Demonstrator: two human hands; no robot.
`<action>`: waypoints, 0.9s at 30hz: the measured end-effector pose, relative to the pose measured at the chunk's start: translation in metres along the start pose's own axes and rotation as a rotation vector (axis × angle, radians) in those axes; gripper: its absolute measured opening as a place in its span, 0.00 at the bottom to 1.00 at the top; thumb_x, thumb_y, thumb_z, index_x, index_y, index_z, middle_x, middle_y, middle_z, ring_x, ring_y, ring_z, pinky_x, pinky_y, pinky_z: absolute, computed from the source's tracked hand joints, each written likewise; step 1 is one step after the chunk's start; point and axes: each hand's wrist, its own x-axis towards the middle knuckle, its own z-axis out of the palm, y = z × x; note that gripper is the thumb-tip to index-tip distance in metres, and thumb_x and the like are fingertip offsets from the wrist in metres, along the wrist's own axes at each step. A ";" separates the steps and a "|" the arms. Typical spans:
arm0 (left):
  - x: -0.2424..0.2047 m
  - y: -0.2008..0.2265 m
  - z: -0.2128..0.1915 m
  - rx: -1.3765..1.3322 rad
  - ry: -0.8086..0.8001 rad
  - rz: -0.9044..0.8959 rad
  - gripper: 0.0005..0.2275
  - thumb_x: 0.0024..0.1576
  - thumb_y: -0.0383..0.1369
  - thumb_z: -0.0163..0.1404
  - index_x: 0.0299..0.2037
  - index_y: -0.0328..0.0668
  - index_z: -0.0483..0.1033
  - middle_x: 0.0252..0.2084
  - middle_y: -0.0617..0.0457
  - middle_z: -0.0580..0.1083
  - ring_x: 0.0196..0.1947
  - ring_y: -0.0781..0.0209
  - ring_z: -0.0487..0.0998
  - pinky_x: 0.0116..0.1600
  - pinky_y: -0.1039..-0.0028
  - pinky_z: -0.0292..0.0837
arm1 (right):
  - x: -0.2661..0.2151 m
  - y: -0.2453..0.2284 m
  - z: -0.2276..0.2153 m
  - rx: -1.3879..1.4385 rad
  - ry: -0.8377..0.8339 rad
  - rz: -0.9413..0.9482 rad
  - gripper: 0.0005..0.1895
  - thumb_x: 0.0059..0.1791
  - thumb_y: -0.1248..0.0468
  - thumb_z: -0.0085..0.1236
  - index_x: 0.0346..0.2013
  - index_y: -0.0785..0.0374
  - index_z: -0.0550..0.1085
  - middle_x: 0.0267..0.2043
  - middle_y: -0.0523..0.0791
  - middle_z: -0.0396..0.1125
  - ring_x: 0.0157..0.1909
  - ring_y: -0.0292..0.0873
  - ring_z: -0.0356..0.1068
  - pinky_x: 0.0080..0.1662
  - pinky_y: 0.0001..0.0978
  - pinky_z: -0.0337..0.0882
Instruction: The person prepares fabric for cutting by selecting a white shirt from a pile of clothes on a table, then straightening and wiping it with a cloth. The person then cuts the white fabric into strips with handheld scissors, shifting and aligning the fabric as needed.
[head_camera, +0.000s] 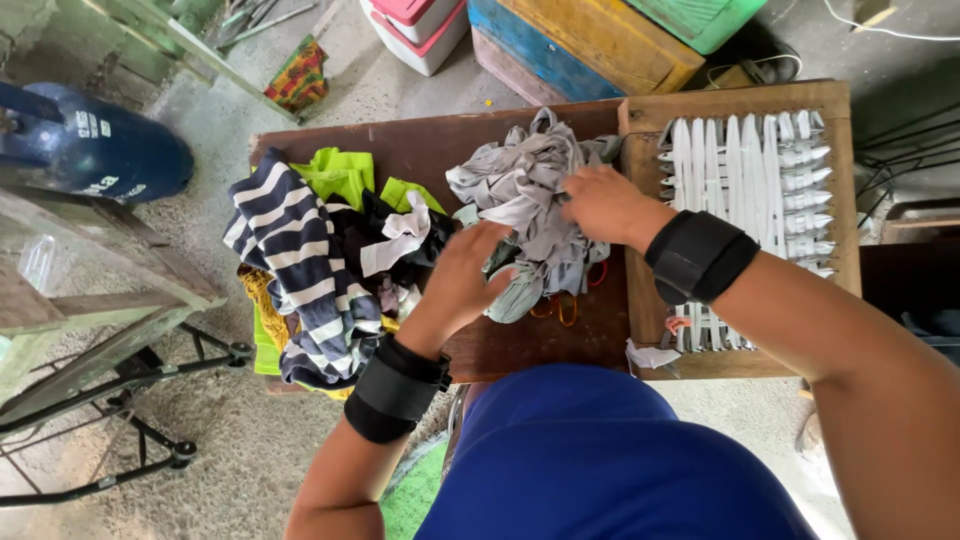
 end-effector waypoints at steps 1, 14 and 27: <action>0.007 0.008 0.003 -0.097 -0.048 0.057 0.27 0.54 0.37 0.61 0.64 0.40 0.68 0.63 0.42 0.69 0.62 0.41 0.69 0.62 0.56 0.67 | -0.001 -0.004 -0.010 0.047 -0.009 -0.047 0.11 0.40 0.65 0.60 0.36 0.52 0.80 0.45 0.46 0.67 0.55 0.51 0.64 0.54 0.47 0.63; 0.016 0.028 -0.058 -0.591 -0.284 -0.263 0.12 0.62 0.25 0.47 0.54 0.43 0.76 0.34 0.60 0.77 0.29 0.72 0.75 0.35 0.79 0.74 | -0.167 0.028 -0.188 0.449 0.408 0.177 0.09 0.54 0.61 0.56 0.46 0.61 0.71 0.32 0.46 0.70 0.29 0.40 0.70 0.30 0.34 0.67; -0.013 -0.019 -0.109 -0.367 0.145 -0.378 0.09 0.63 0.23 0.44 0.50 0.37 0.76 0.35 0.56 0.75 0.35 0.72 0.74 0.39 0.80 0.69 | -0.261 0.120 -0.113 0.818 0.747 0.404 0.14 0.61 0.69 0.49 0.61 0.69 0.67 0.40 0.51 0.66 0.30 0.39 0.67 0.35 0.31 0.70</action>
